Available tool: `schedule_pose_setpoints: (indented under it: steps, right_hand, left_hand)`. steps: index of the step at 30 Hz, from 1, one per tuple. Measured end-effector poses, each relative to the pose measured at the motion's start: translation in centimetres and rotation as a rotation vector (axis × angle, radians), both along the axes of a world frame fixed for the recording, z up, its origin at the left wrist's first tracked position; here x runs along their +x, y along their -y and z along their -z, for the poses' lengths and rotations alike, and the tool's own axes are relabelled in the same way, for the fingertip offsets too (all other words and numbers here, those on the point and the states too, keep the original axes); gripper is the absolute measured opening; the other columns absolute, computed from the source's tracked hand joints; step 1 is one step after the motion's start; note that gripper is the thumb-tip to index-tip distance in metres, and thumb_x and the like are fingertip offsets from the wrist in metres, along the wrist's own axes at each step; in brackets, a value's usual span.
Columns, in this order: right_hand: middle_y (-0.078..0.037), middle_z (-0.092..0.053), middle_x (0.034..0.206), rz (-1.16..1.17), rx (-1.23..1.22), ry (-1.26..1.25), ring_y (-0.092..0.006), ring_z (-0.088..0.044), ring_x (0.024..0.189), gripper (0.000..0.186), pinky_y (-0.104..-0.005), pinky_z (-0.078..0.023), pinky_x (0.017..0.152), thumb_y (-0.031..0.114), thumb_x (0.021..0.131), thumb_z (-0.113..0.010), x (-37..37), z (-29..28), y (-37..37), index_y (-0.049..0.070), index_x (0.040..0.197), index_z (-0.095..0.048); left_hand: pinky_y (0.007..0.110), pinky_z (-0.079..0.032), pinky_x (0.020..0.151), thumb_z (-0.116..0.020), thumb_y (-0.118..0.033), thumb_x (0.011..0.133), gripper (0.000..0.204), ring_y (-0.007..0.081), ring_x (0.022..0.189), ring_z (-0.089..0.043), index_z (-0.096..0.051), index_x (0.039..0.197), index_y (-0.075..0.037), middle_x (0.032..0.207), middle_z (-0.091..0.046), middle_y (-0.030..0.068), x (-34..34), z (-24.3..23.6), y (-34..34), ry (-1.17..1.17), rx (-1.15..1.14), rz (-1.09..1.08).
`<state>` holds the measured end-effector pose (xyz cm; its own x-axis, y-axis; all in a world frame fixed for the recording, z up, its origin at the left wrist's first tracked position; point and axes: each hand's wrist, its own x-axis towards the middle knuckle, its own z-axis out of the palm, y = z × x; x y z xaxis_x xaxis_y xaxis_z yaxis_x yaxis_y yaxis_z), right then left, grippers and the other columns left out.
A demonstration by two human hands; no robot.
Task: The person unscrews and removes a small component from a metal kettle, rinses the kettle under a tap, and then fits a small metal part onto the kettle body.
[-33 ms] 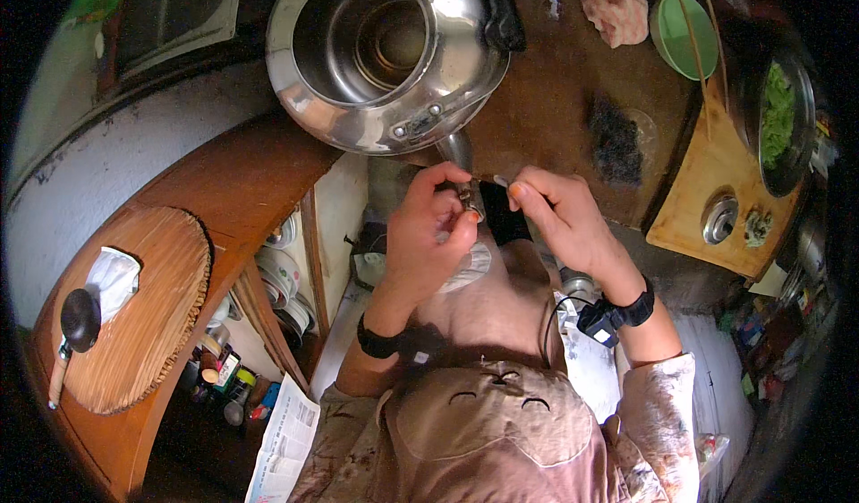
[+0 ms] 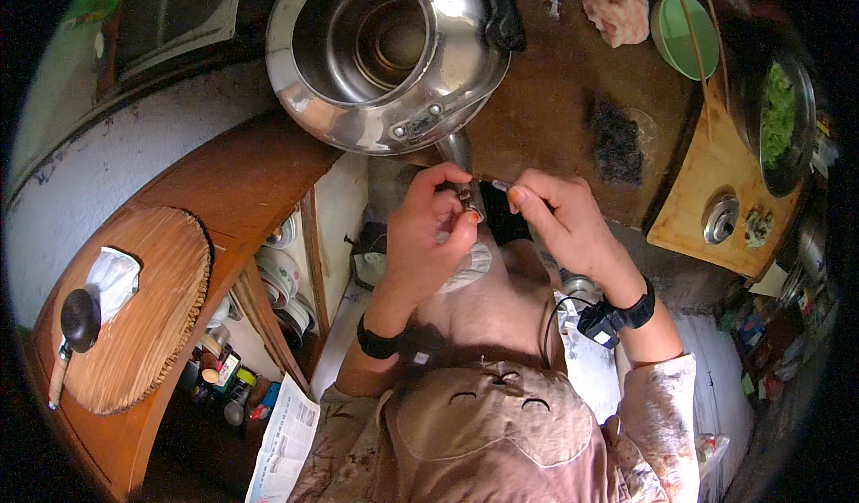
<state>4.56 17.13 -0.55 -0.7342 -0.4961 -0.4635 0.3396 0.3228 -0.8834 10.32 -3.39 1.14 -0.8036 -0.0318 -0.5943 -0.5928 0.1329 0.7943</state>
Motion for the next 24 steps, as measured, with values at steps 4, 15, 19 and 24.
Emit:
schedule_pose_setpoints:
  steps: [4,15,19,24]
  right_hand:
    - [-0.018,-0.061,0.078,-0.057,0.010,-0.200,-0.0406,-0.062,0.071,0.025,-0.0456,-0.048,0.062,0.025,0.101,-0.059,0.5,-0.4,0.2,0.005,0.087,-0.062]
    - [-0.019,-0.064,0.075,-0.099,0.068,-0.257,-0.0413,-0.064,0.070,0.021,-0.0471,-0.048,0.058,0.024,0.101,-0.060,0.8,0.6,1.1,0.007,0.090,-0.066]
    - [-0.019,-0.065,0.077,0.046,-0.037,-0.073,-0.0377,-0.062,0.067,0.021,-0.0410,-0.050,0.062,0.022,0.102,-0.059,1.0,0.7,1.2,0.004,0.096,-0.067]
    - [-0.017,-0.063,0.077,0.023,-0.042,0.074,-0.0262,-0.059,0.066,0.022,-0.0364,-0.049,0.065,0.021,0.103,-0.058,-0.1,0.0,1.8,0.002,0.093,-0.066]
  left_hand:
    - [0.023,-0.051,0.066,-0.062,0.005,0.090,0.040,0.0059,0.072,-0.061,-0.053,0.128,-0.004,0.080,-0.064,-0.0005,-0.2,-0.4,-0.2,0.063,0.127,-0.099]
    - [0.023,-0.054,0.068,-0.061,0.005,0.091,0.035,0.0067,0.073,-0.064,-0.057,0.125,-0.001,0.082,-0.068,0.0026,-0.2,-0.3,-0.2,0.042,0.186,-0.106]
    - [0.024,-0.055,0.069,-0.062,0.005,0.089,0.038,0.0069,0.073,-0.065,-0.053,0.126,-0.001,0.080,-0.067,0.0030,0.0,-0.7,-0.4,0.053,0.119,-0.115]
    - [0.024,-0.055,0.069,-0.062,0.006,0.090,0.037,0.0075,0.076,-0.066,-0.049,0.124,0.000,0.083,-0.067,0.0043,1.1,-0.4,0.4,0.058,0.086,-0.121]
